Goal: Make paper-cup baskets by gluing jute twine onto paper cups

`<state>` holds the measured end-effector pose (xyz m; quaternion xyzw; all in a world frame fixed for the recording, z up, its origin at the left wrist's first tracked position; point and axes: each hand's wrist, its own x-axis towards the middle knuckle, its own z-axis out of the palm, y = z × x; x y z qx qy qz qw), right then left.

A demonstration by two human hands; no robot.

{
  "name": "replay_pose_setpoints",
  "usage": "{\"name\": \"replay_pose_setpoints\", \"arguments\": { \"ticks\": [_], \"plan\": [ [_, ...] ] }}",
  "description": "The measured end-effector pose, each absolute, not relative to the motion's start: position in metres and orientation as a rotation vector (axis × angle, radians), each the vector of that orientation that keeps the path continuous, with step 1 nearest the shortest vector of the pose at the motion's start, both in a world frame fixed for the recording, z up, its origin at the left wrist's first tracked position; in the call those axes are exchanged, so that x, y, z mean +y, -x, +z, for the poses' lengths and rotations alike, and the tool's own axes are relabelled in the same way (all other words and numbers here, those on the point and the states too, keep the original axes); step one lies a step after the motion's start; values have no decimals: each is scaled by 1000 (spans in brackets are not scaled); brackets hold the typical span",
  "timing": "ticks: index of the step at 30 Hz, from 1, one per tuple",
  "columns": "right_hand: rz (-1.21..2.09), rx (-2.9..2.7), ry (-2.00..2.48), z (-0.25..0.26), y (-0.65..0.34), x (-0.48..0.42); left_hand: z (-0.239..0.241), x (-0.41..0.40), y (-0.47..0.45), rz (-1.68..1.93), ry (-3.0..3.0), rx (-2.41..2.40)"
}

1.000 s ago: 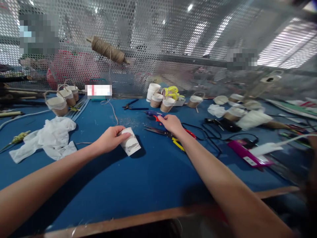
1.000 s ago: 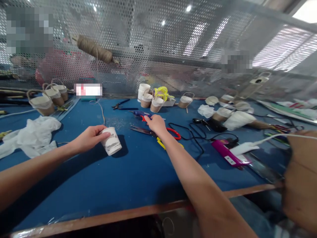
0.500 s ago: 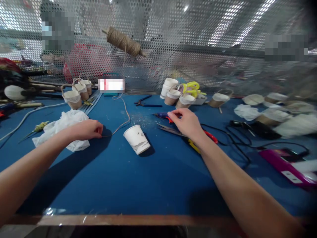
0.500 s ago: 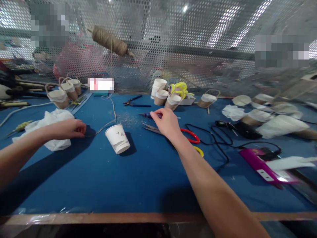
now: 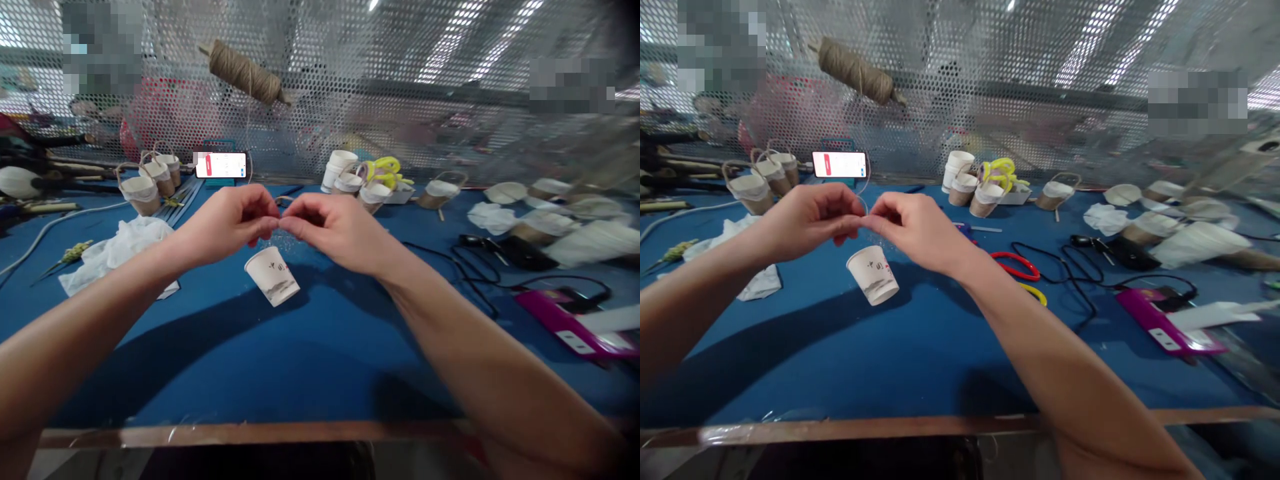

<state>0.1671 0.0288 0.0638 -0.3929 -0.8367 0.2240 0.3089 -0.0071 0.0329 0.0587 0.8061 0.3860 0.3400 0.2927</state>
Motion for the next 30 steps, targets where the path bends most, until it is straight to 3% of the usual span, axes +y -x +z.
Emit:
{"name": "replay_pose_setpoints", "arguments": {
  "ticks": [6, 17, 30],
  "plan": [
    [524, -2243, 1240, 52, -188, 7, 26, 12, 22, 643, -1829, 1079],
    [667, -2228, 1273, 28, -193, -13, -5, -14, 6, 693, -1475, 1069],
    [750, -2253, 1293, 19, -196, -12, -13, -23, 3, 681, -1476, 1103]
  ]
}}
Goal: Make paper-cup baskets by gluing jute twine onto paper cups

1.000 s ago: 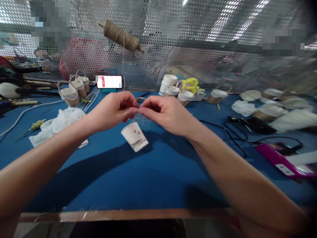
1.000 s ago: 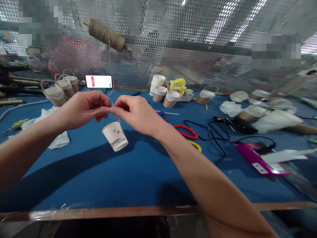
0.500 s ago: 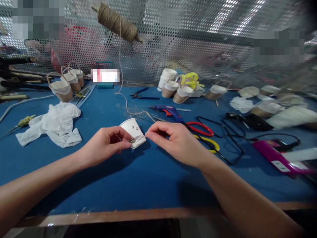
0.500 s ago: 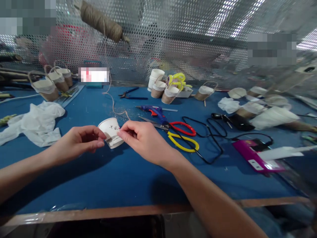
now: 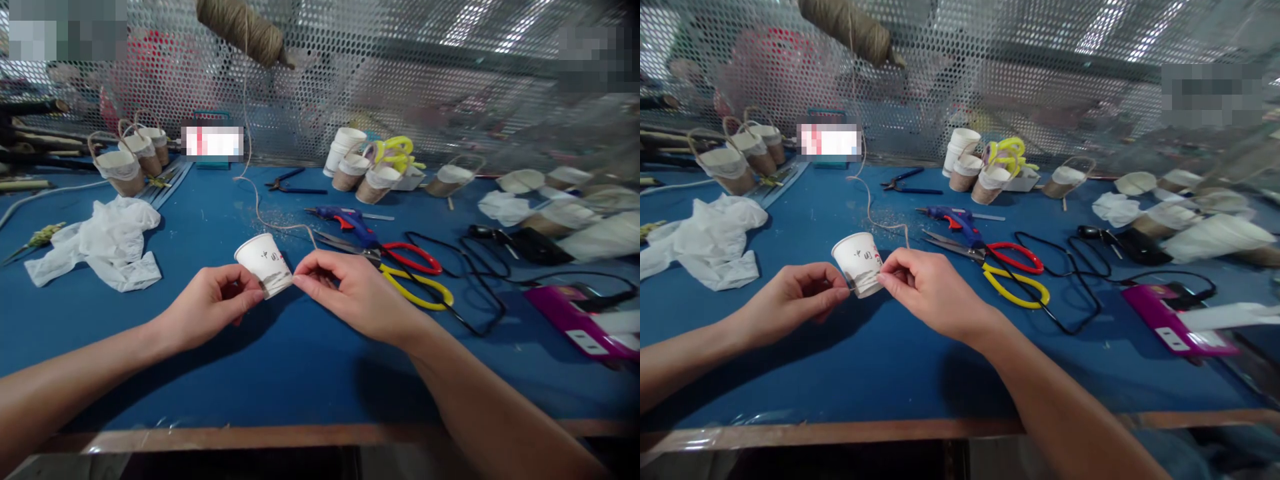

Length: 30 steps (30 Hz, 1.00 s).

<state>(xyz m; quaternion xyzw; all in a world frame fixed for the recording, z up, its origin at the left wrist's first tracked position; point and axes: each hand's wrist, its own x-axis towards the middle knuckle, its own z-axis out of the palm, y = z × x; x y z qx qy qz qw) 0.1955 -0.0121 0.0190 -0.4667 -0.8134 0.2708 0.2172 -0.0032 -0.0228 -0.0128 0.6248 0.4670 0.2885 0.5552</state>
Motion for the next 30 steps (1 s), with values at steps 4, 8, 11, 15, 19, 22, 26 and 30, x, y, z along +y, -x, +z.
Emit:
{"name": "replay_pose_setpoints", "arguments": {
  "ticks": [4, 8, 11, 15, 19, 22, 26, 30],
  "plan": [
    [660, -2251, 1289, 17, -197, -10, -16, -23, 1, 664, -1486, 1144],
    [639, -2233, 1323, 16, -198, -9, -17, -23, 0, 678, -1499, 1161],
    [643, -2226, 1349, 15, -200, -8, -18, -23, -1, 683, -1522, 1160],
    [641, -2222, 1368, 13, -202, -7, -19, -23, -4, 689, -1555, 1160],
    [647, -2213, 1370, 11, -202, -7, -20, -22, -5, 693, -1562, 1182],
    [652, -2208, 1367, 11, -202, -8, -21, -21, -5, 700, -1569, 1180],
    [667, -2204, 1386, 11, -202, -7, -22, -21, -5, 702, -1566, 1174],
    [676, -2198, 1417, 11, -201, -7, -22, -22, -5, 704, -1558, 1178]
  ]
}}
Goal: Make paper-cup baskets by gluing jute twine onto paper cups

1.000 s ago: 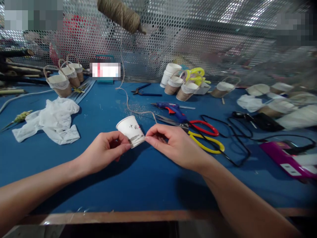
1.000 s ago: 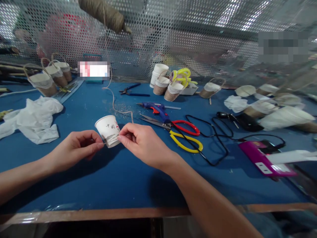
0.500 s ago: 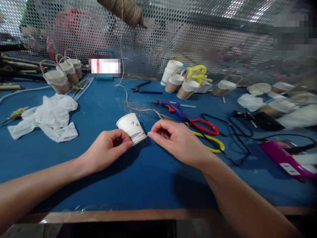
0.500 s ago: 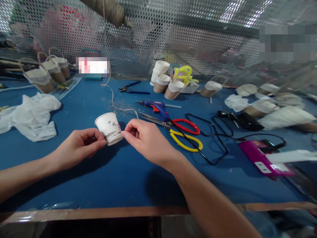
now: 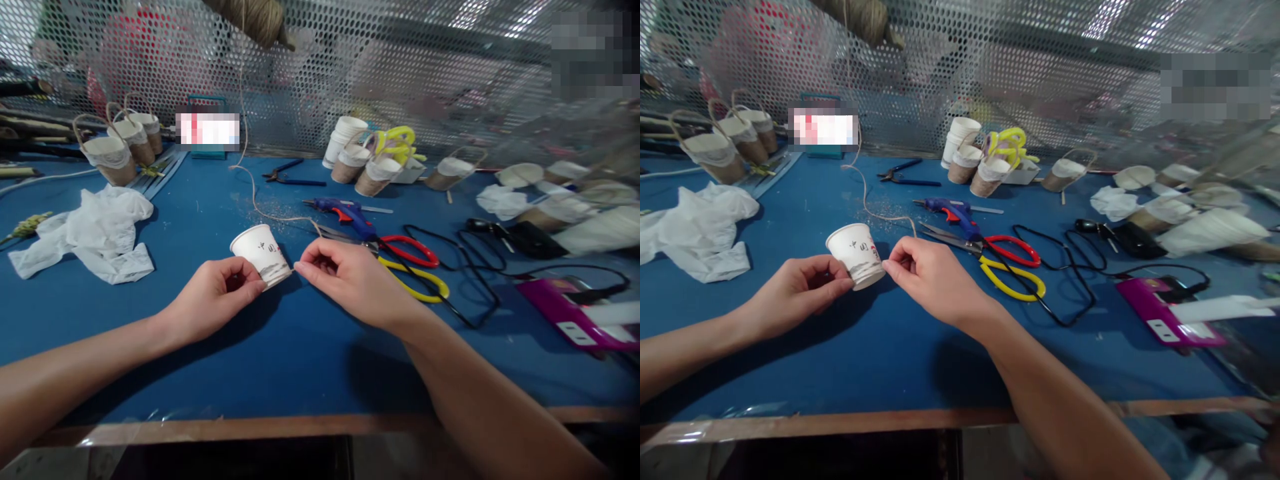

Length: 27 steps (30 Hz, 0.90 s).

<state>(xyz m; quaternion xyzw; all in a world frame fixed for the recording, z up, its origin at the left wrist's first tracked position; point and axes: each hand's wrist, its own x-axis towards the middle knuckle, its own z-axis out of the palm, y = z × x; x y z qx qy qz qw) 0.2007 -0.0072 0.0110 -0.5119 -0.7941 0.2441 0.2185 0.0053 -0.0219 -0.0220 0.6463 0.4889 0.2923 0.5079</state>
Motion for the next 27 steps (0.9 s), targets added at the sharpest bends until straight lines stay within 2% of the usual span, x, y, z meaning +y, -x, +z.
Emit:
{"name": "replay_pose_setpoints", "arguments": {
  "ticks": [27],
  "plan": [
    [722, -2212, 1438, 4, -200, -6, -23, -22, -8, 699, -1548, 1175]
  ]
}}
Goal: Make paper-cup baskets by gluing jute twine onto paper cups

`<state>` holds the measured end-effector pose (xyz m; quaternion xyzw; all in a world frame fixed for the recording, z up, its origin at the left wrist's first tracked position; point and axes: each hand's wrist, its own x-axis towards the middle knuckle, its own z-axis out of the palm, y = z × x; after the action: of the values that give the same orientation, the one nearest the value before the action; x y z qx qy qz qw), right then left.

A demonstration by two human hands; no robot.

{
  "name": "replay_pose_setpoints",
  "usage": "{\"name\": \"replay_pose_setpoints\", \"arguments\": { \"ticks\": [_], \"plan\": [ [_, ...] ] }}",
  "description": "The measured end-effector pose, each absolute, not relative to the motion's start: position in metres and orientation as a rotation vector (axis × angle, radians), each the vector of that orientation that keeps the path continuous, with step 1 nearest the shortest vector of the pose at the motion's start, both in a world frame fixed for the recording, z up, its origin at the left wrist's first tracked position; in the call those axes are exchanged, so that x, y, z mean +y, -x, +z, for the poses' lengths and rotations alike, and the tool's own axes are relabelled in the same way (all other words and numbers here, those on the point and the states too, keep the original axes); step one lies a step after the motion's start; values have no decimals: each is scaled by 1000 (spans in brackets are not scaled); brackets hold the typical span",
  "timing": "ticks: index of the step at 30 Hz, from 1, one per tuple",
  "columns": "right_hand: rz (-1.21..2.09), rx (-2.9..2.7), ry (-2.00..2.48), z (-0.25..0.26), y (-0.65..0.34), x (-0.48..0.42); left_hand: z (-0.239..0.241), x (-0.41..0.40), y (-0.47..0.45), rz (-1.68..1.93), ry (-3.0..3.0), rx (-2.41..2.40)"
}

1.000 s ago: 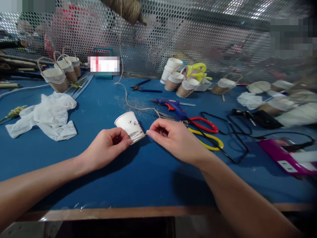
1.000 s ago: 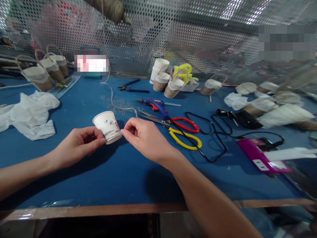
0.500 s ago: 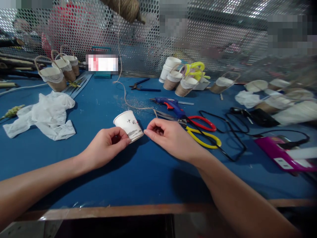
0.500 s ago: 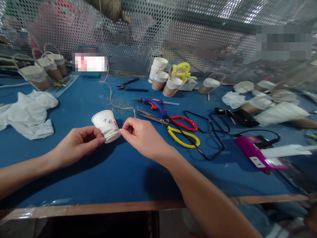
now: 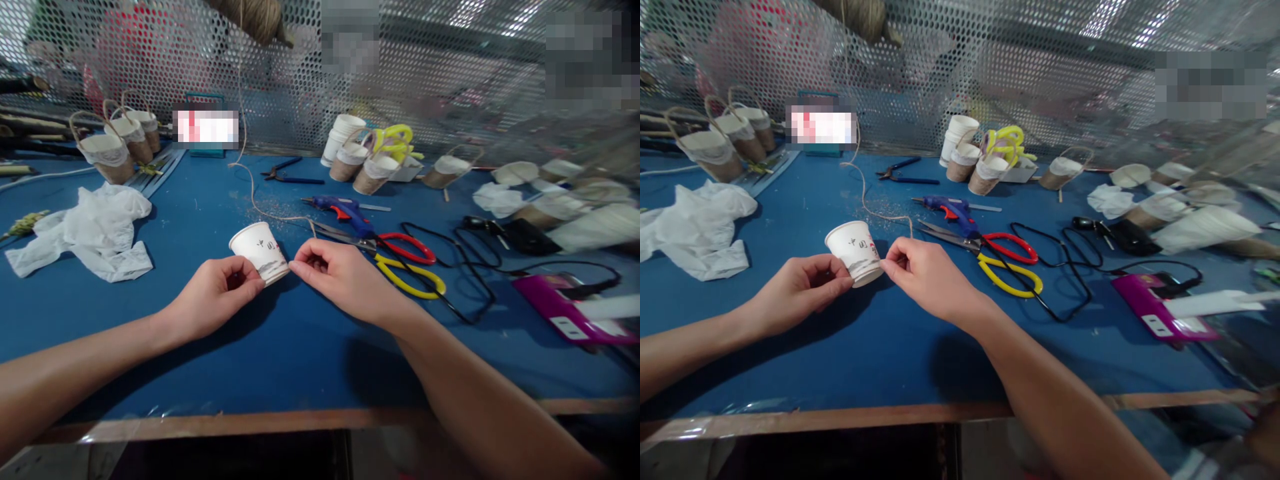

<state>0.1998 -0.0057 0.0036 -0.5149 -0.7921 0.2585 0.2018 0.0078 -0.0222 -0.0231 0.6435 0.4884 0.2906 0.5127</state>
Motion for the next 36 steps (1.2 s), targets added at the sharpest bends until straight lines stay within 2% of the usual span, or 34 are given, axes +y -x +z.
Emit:
{"name": "replay_pose_setpoints", "arguments": {
  "ticks": [26, 36],
  "plan": [
    [669, -2258, 1459, 0, -198, -5, -24, -23, -8, 712, -1531, 1175],
    [757, -2222, 1507, 0, -198, -5, -23, -22, -10, 705, -1515, 1188]
  ]
}}
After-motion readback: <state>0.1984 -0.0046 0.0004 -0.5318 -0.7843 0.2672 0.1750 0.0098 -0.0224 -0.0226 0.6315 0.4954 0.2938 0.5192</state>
